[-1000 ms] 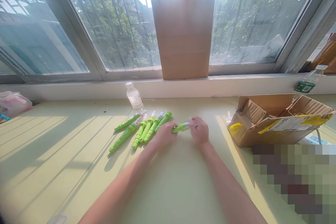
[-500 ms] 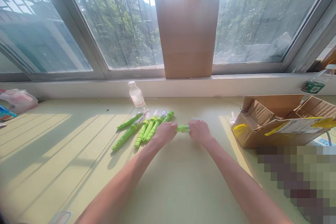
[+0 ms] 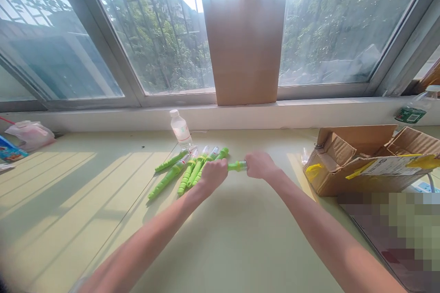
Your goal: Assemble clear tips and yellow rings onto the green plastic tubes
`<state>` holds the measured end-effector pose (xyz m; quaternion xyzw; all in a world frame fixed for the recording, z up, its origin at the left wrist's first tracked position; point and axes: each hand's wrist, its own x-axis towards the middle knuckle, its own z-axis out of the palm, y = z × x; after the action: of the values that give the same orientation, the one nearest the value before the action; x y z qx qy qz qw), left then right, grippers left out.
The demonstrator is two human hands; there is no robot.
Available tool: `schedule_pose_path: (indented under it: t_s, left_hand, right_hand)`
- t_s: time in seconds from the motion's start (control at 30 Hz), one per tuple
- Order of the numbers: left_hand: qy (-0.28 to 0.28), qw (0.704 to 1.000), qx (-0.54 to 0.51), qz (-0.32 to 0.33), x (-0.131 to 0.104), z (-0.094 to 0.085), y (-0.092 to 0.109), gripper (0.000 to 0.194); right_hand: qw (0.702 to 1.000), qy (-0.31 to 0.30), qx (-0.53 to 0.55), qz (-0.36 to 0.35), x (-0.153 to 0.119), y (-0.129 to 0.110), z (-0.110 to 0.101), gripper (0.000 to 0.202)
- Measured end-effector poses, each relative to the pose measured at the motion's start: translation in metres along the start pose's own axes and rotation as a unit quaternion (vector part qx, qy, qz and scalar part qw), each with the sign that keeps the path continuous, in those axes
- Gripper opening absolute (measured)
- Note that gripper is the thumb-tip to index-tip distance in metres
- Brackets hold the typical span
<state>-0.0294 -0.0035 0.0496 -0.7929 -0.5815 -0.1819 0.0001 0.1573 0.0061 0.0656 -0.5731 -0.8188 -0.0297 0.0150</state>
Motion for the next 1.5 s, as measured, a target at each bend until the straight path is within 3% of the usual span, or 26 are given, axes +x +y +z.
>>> schedule_pose_path:
  t_s: [0.07,0.13,0.2,0.23,0.27,0.3,0.37,0.43,0.47,0.53,0.6,0.67,0.7,0.73,0.77,0.87,0.93,1.0,1.07,1.13,1.2,1.23,1.27,1.33,1.43,1.5]
  left_hand:
    - [-0.042,0.999,-0.011,0.003,0.0,-0.002,-0.001,0.007]
    - [-0.16,0.984,-0.073,0.004,0.0,-0.012,-0.003,0.011]
    - [-0.315,0.93,-0.191,-0.006,0.0,-0.021,-0.006,0.022]
    - [-0.366,0.9,-0.236,-0.006,0.0,-0.023,-0.006,0.026]
    - [-0.365,0.897,-0.249,-0.015,-0.001,-0.023,-0.005,0.027]
    - [-0.324,0.917,-0.23,-0.029,-0.002,-0.021,-0.004,0.025]
    - [-0.194,0.97,-0.138,-0.048,-0.003,-0.013,0.0,0.018]
    - [-0.093,0.993,-0.06,-0.03,-0.003,-0.007,0.004,0.012]
    - [-0.07,0.997,-0.036,-0.019,-0.001,-0.006,0.005,0.011]
    - [-0.094,0.995,-0.028,-0.006,0.004,-0.011,0.005,0.009]
    - [-0.204,0.976,-0.069,-0.008,0.009,-0.022,0.001,0.013]
    - [-0.383,0.908,-0.171,0.0,0.014,-0.032,-0.003,0.024]
    - [-0.421,0.881,-0.214,0.009,0.015,-0.034,-0.005,0.029]
    - [-0.412,0.884,-0.222,0.001,0.015,-0.034,-0.007,0.029]
    - [-0.371,0.905,-0.206,-0.013,0.014,-0.031,-0.007,0.026]
    - [-0.202,0.977,-0.062,-0.025,0.01,-0.015,-0.006,0.01]
    - [-0.129,0.991,0.017,-0.009,0.006,-0.005,-0.005,0.011]
    - [-0.098,0.995,0.033,0.008,0.004,-0.004,-0.005,0.015]
    - [-0.112,0.994,-0.003,0.015,0.004,-0.012,-0.005,0.01]
    - [-0.209,0.975,-0.081,0.009,0.004,-0.025,-0.005,0.014]
    - [-0.416,0.883,-0.216,-0.004,0.003,-0.036,-0.005,0.031]
    - [-0.454,0.851,-0.265,-0.007,0.002,-0.039,-0.005,0.036]
    - [-0.445,0.848,-0.289,-0.017,0.0,-0.039,-0.004,0.037]
    - [-0.36,0.894,-0.262,-0.044,-0.003,-0.032,-0.002,0.029]
    - [-0.233,0.966,-0.105,-0.046,-0.007,-0.014,0.001,0.016]
    - [-0.19,0.981,-0.011,-0.033,-0.009,-0.004,0.003,0.016]
  right_hand:
    - [1.0,0.008,-0.008,-0.005,-0.001,0.001,0.001,0.012]
    - [0.995,0.084,-0.04,-0.028,-0.004,0.002,0.0,0.017]
    - [0.985,0.152,-0.06,-0.058,-0.007,0.004,-0.004,0.023]
    - [0.981,0.166,-0.064,-0.072,-0.007,0.005,-0.007,0.024]
    - [0.981,0.166,-0.067,-0.081,-0.006,0.005,-0.009,0.024]
    - [0.983,0.15,-0.069,-0.083,-0.005,0.005,-0.011,0.022]
    - [0.992,0.088,-0.063,-0.063,-0.001,0.005,-0.013,0.016]
    - [0.999,0.021,-0.035,-0.029,0.002,0.005,-0.009,0.012]
    - [1.0,0.003,-0.021,-0.02,0.003,0.005,-0.006,0.012]
    - [1.0,0.017,-0.019,-0.008,0.002,0.007,0.001,0.013]
    - [0.995,0.084,-0.043,-0.015,0.0,0.008,0.007,0.018]
    - [0.986,0.154,-0.063,-0.032,-0.002,0.008,0.01,0.023]
    - [0.981,0.175,-0.068,-0.041,-0.002,0.007,0.009,0.025]
    - [0.98,0.182,-0.071,-0.048,-0.002,0.006,0.008,0.026]
    - [0.981,0.174,-0.074,-0.05,-0.001,0.004,0.007,0.024]
    - [0.993,0.097,-0.066,-0.03,0.003,-0.002,0.004,0.019]
    - [0.998,0.039,-0.041,-0.01,0.005,-0.004,0.005,0.014]
    - [1.0,0.014,-0.019,-0.001,0.004,-0.005,0.01,0.011]
    - [0.999,0.046,-0.028,-0.008,0.002,-0.003,0.014,0.012]
    - [0.989,0.13,-0.06,-0.038,0.0,0.0,0.018,0.013]
    - [0.97,0.213,-0.086,-0.079,-0.001,0.002,0.018,0.02]
    - [0.962,0.239,-0.093,-0.097,-0.001,0.002,0.017,0.025]
    - [0.957,0.249,-0.099,-0.111,0.0,0.002,0.015,0.028]
    - [0.96,0.225,-0.112,-0.123,0.0,0.001,0.011,0.024]
    - [0.979,0.126,-0.122,-0.099,-0.001,-0.003,0.006,0.018]
    - [0.988,0.062,-0.117,-0.076,-0.002,-0.006,0.006,0.019]
